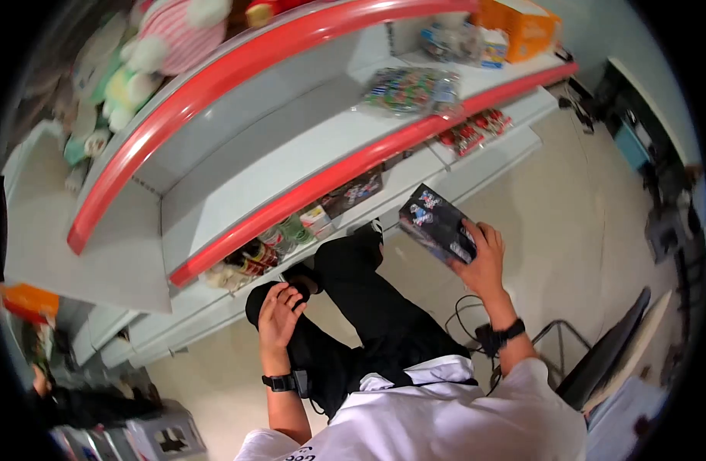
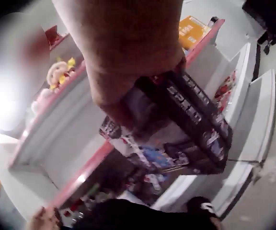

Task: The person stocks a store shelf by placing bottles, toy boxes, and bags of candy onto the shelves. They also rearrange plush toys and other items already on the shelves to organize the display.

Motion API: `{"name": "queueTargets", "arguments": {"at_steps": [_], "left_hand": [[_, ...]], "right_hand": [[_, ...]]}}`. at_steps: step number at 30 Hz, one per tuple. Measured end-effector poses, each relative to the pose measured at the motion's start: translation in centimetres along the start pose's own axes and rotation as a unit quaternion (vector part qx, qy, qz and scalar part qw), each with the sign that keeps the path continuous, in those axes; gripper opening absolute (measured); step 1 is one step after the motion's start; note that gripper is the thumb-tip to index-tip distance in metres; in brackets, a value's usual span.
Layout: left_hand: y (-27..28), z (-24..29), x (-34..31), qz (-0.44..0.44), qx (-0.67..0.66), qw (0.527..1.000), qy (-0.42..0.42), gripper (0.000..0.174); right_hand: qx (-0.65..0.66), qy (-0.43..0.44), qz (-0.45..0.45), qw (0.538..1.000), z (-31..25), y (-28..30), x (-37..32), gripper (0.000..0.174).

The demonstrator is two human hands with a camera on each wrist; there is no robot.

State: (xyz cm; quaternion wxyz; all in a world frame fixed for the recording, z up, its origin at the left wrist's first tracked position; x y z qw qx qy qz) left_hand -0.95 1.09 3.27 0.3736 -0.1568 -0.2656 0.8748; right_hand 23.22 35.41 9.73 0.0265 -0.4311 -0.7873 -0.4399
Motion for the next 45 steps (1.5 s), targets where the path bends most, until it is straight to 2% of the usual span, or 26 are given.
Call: {"name": "queueTargets", "arguments": {"at_steps": [5,7,10,14,16,17,22,24,28,30,31,32,33,34,35,36,40,45], "left_hand": [[-1.5,-0.7,1.3,0.024,0.05,0.998,0.042,0.037],[-1.7,-1.3,1.5,0.036,0.06,0.996,0.048,0.038],[-2.4,-2.0,2.0,0.045,0.078,0.995,0.049,0.036],[-2.8,-2.9,2.8,0.058,0.119,0.989,0.062,0.037],[-3.4,-3.1,2.9,0.056,0.124,0.989,0.063,0.038],[-3.4,-3.2,2.8,0.062,0.122,0.988,0.069,0.039],[-3.2,-3.6,3.2,0.07,0.132,0.985,0.085,0.04],[-3.4,-3.4,3.4,0.073,0.13,0.984,0.096,0.041],[-3.2,-3.4,3.7,0.06,0.124,0.985,0.106,0.041],[-3.1,-3.5,3.8,0.05,0.119,0.986,0.103,0.041],[-3.0,-3.5,3.8,0.06,0.108,0.986,0.108,0.043],[-2.7,-3.6,3.8,0.07,0.097,0.987,0.111,0.044],[-2.5,-3.7,3.9,0.07,0.087,0.987,0.111,0.044],[-2.4,-3.7,4.0,0.07,0.088,0.988,0.106,0.044],[-2.6,-3.6,4.2,0.064,0.087,0.988,0.109,0.044],[-2.7,-3.6,4.3,0.059,0.085,0.988,0.113,0.043],[-2.5,-3.7,4.7,0.069,0.077,0.986,0.13,0.047],[-2.8,-3.9,5.3,0.062,0.076,0.986,0.138,0.048]], "right_hand": [[-0.072,-0.13,0.034,0.988,10.7,-2.7,4.3,0.07],[-0.085,-0.152,0.042,0.984,13.2,-4.2,8.1,0.072],[-0.111,-0.197,0.056,0.972,14.0,-6.4,14.3,0.074],[-0.114,-0.198,0.05,0.972,15.9,-11.6,20.1,0.074],[-0.105,-0.164,0.06,0.979,15.4,-13.4,22.0,0.071],[-0.1,-0.175,0.024,0.979,15.7,-14.6,23.1,0.072],[-0.041,-0.18,-0.024,0.983,16.3,-17.8,27.4,0.07],[-0.054,-0.164,-0.067,0.983,18.5,-20.5,29.1,0.067],[-0.054,-0.122,-0.062,0.989,20.8,-23.0,30.2,0.067],[0.1,-0.09,0.059,0.989,21.9,-24.3,29.9,0.061],[0.113,-0.05,0.17,0.978,23.6,-26.0,29.6,0.053],[0.114,-0.048,0.173,0.977,23.8,-27.2,29.7,0.053],[0.333,-0.088,0.232,0.91,24.4,-27.9,29.2,0.048],[0.534,-0.123,0.273,0.791,24.9,-29.1,29.1,0.043],[0.573,-0.137,0.275,0.76,25.0,-29.9,29.2,0.043],[0.571,-0.14,0.271,0.762,25.0,-30.3,29.2,0.042],[0.506,-0.13,0.232,0.821,25.4,-30.9,29.5,0.041],[0.479,-0.116,0.195,0.848,26.1,-31.2,30.0,0.04]]}}
Point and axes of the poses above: each hand's wrist, its own x-axis towards the middle knuckle, its own y-axis out of the back of the hand, z = x × y, the point moved 5 cm from there along x, towards the middle knuckle, and after that the axes turned 10 degrees about x, right-handed, at the moved point
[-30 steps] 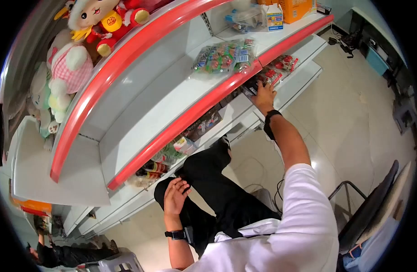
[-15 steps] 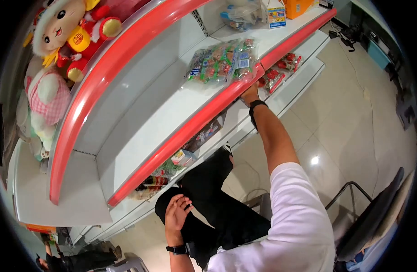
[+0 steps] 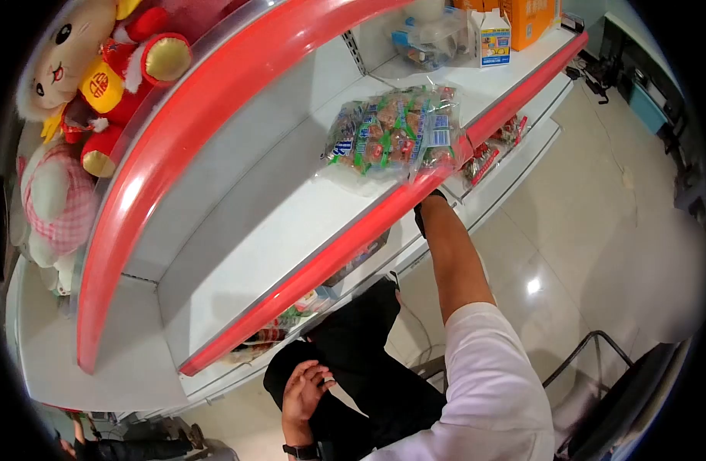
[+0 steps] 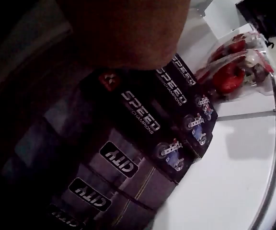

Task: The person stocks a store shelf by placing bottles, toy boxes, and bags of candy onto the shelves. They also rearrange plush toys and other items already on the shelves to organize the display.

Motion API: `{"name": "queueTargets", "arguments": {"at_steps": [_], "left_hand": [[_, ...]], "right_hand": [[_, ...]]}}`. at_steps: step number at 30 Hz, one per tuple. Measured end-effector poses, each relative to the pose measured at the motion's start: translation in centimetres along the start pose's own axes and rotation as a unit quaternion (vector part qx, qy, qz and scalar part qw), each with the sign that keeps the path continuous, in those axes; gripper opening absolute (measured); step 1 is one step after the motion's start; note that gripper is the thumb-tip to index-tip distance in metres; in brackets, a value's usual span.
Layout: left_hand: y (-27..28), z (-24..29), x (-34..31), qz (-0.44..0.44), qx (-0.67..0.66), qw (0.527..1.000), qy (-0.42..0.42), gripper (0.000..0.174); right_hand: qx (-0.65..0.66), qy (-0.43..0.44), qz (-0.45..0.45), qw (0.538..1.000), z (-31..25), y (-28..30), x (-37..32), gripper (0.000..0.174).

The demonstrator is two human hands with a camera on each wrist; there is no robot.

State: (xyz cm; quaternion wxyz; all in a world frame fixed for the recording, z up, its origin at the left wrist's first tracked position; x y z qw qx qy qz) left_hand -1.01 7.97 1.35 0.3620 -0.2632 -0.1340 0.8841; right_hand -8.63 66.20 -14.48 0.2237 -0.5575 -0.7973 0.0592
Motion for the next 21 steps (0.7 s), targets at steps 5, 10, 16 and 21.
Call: {"name": "queueTargets", "arguments": {"at_steps": [5,10,16,21], "left_hand": [[-0.5,0.0,0.7,-0.003,0.01,1.0,0.015,0.048],[-1.6,0.2,1.2,-0.018,0.034,0.999,0.009,0.045],[-2.5,0.2,2.4,-0.066,0.007,0.998,-0.013,0.044],[-3.2,-0.7,3.1,-0.071,0.004,0.997,-0.009,0.036]], "right_hand": [[-0.013,-0.003,-0.038,0.999,-0.7,-0.1,0.5,0.039],[-0.023,-0.016,-0.101,0.994,-1.8,0.4,-0.1,0.037],[-0.101,0.147,0.002,0.984,-10.6,1.0,-9.8,0.034],[0.028,-0.186,-0.198,0.962,-8.7,9.5,-28.1,0.03]]}}
Point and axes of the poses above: each hand's wrist, its own x-axis towards the middle knuckle, its own y-axis out of the back of the hand, z = x × y, the point moved 5 cm from there along x, towards the middle knuckle, and after that the axes turned 10 degrees about x, right-handed, at the moved point
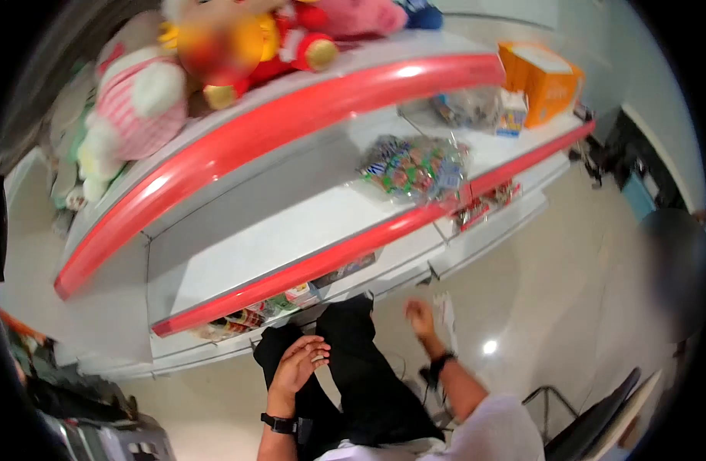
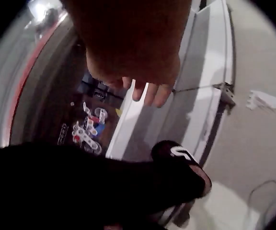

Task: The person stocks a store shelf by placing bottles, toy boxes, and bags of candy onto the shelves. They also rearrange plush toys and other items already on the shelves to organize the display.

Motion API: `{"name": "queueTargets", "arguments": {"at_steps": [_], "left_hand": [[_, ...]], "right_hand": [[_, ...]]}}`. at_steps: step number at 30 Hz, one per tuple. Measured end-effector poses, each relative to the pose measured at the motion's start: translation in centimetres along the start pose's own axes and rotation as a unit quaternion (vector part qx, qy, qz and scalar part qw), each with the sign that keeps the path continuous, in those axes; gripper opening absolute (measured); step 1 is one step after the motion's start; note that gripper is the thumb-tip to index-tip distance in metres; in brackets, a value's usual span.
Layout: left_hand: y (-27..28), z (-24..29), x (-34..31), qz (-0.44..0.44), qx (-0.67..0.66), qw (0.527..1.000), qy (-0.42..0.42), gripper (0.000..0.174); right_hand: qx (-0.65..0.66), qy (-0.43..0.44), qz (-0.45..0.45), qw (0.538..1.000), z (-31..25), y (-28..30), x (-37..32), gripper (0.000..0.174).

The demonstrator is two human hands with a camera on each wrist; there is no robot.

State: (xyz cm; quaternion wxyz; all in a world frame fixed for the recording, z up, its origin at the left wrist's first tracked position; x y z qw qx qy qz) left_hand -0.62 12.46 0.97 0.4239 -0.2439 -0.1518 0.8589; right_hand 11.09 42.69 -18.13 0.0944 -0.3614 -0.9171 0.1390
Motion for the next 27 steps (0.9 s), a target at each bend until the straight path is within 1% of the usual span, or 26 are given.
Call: {"name": "queueTargets", "arguments": {"at_steps": [1,2,3,4,6,8,9,11,12,13,14,15,16,18,20,22,23,24,26,27], "left_hand": [[-0.2,-0.1,0.0,0.001,-0.02,1.0,0.004,0.031],[-0.2,-0.1,0.0,0.004,-0.032,0.999,-0.021,0.031],[-0.1,-0.6,0.0,-0.001,-0.03,0.999,-0.017,0.03],[-0.1,-1.2,0.0,-0.004,-0.029,1.0,-0.01,0.029],[-0.1,-1.2,-0.2,-0.003,-0.044,0.999,-0.024,0.028],[-0.6,-1.1,-0.5,-0.021,-0.033,0.999,-0.009,0.026],[-0.3,-1.4,-0.4,-0.026,-0.032,0.999,-0.009,0.025],[0.1,-1.6,-0.3,-0.032,-0.037,0.999,-0.021,0.024],[0.3,-1.4,-0.4,-0.039,-0.032,0.999,-0.02,0.024],[0.4,-1.2,-0.5,-0.038,-0.042,0.998,-0.038,0.024],[0.4,-1.2,-0.7,-0.031,-0.029,0.998,-0.035,0.025],[0.5,-1.3,-0.9,-0.022,-0.018,0.999,-0.032,0.026],[0.6,-1.1,-1.0,-0.018,-0.032,0.998,-0.05,0.026],[0.8,-1.1,-1.2,-0.022,-0.01,0.999,-0.048,0.025],[1.2,-1.3,-1.3,-0.024,-0.042,0.997,-0.066,0.023],[1.6,-1.4,-1.3,-0.024,-0.039,0.997,-0.07,0.023],[1.7,-1.2,-1.5,-0.021,-0.042,0.996,-0.072,0.023],[1.8,-1.1,-1.7,-0.023,-0.048,0.996,-0.074,0.023],[2.2,-0.9,-2.1,-0.02,-0.052,0.994,-0.09,0.022],[2.3,-0.7,-2.4,-0.017,-0.056,0.994,-0.094,0.022]], "right_hand": [[-0.021,-0.074,-0.016,0.997,-1.8,-1.1,-3.7,0.026],[0.011,-0.128,-0.016,0.992,-0.6,-0.7,-6.5,0.02],[0.044,-0.176,0.002,0.983,-0.6,-0.6,-8.9,0.015],[0.014,-0.261,0.057,0.964,-2.7,-1.2,-11.0,0.013],[-0.028,-0.306,0.053,0.95,-5.9,-1.9,-12.3,0.015],[-0.099,-0.255,0.033,0.961,-7.1,-1.2,-11.3,0.015],[-0.109,-0.25,0.024,0.962,-8.0,-1.3,-10.5,0.015],[-0.123,-0.13,-0.039,0.983,-11.0,-2.4,-7.2,0.013],[-0.133,-0.121,-0.053,0.982,-11.9,-3.2,-5.5,0.013],[-0.128,-0.072,-0.066,0.987,-13.1,-4.2,-3.8,0.014],[-0.122,-0.025,-0.079,0.989,-14.6,-5.4,-2.2,0.015],[-0.155,0.011,-0.11,0.982,-16.9,-7.5,-1.0,0.016],[-0.167,0.017,-0.128,0.978,-18.8,-9.8,-0.2,0.016],[-0.127,0.047,-0.142,0.98,-22.5,-14.5,0.2,0.018],[-0.118,0.039,-0.173,0.977,-25.2,-18.7,-0.2,0.018],[-0.158,0.084,-0.237,0.955,-27.6,-22.7,-1.4,0.021],[-0.18,0.096,-0.257,0.945,-28.0,-24.0,-1.7,0.024],[-0.187,0.096,-0.259,0.943,-29.0,-25.3,-2.1,0.024],[-0.295,0.211,-0.301,0.882,-31.9,-28.6,-3.5,0.027],[-0.295,0.242,-0.297,0.875,-33.2,-29.5,-4.0,0.028]]}}
Point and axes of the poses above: each hand's wrist, its own x-axis towards the middle knuckle, its own y-axis out of the back of the hand, z = x × y, the point moved 5 cm from there along x, towards the middle knuckle, and after that the axes turned 10 degrees about x, right-handed, at the moved point
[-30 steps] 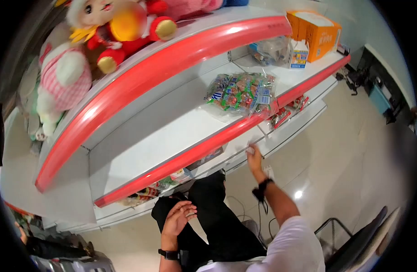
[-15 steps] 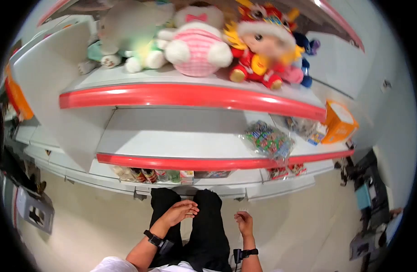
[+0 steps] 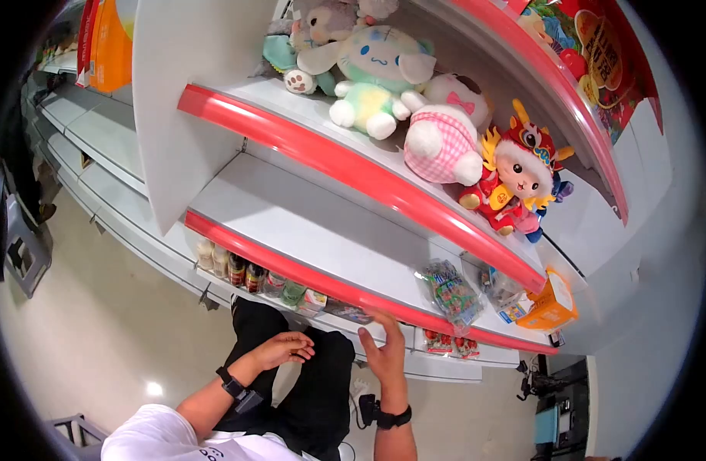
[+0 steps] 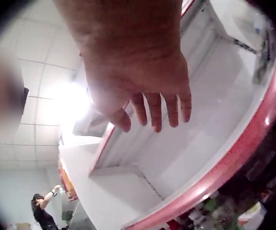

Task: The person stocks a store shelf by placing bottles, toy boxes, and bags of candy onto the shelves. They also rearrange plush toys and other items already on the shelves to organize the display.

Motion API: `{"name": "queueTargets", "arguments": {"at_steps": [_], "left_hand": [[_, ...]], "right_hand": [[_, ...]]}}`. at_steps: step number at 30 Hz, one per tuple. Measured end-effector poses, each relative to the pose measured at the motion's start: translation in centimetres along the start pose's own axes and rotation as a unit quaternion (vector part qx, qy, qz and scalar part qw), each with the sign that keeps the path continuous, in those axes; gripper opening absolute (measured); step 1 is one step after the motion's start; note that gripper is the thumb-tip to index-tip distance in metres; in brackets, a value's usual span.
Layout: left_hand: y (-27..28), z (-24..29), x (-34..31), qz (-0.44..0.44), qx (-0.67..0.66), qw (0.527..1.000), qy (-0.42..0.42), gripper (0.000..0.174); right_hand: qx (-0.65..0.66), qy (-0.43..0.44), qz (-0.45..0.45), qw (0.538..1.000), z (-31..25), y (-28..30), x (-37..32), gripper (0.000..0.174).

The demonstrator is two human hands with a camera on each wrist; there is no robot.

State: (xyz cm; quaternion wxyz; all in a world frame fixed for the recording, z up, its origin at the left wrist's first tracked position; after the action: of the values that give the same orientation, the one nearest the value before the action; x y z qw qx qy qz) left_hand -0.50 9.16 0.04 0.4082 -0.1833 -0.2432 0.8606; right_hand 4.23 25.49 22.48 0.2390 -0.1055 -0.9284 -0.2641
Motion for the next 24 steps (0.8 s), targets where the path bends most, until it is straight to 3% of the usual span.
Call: {"name": "queueTargets", "arguments": {"at_steps": [3,5,9,11,14,17,19,20,24], "left_hand": [[0.5,0.4,-0.5,0.013,0.019,1.0,0.0,0.021],[0.8,0.4,-0.9,0.007,0.009,1.0,0.004,0.021],[1.1,1.7,-2.0,0.013,-0.007,1.0,-0.016,0.022],[1.4,2.0,-2.2,0.019,-0.007,0.999,-0.037,0.022],[1.4,2.7,-2.8,0.023,-0.012,0.999,-0.038,0.023],[1.6,2.6,-2.9,0.023,-0.009,0.999,-0.038,0.023],[1.7,2.7,-2.9,0.025,-0.013,0.999,-0.044,0.023],[1.7,2.8,-3.0,0.024,-0.012,0.999,-0.045,0.023],[1.5,3.0,-3.3,0.048,0.005,0.998,-0.04,0.022]], "right_hand": [[0.011,0.039,0.033,0.999,-4.2,1.5,3.1,0.029],[-0.067,0.077,0.066,0.993,-6.9,4.0,5.1,0.03],[-0.062,0.135,0.256,0.955,-9.0,9.6,9.5,0.043],[-0.059,0.165,0.291,0.941,-8.7,13.3,12.6,0.049],[0.005,0.122,0.293,0.948,-6.3,18.3,17.9,0.049],[-0.051,0.174,0.303,0.935,-4.0,20.9,20.3,0.051],[-0.078,0.04,0.28,0.956,-1.9,21.2,21.0,0.054],[-0.077,0.041,0.257,0.962,1.4,22.9,22.0,0.06],[-0.095,0.087,0.252,0.959,-0.3,20.5,20.7,0.076]]}}
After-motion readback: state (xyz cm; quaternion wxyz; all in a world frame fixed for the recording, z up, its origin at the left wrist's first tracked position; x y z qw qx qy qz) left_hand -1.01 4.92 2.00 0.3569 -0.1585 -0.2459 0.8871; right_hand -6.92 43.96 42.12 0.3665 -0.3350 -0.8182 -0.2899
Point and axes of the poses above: each hand's wrist, its own x-axis towards the middle knuckle, its own y-axis out of the back of the hand, z = x × y, the point moved 5 cm from there along x, towards the middle knuckle, and after that the axes turned 10 degrees about x, right-handed, at the moved point
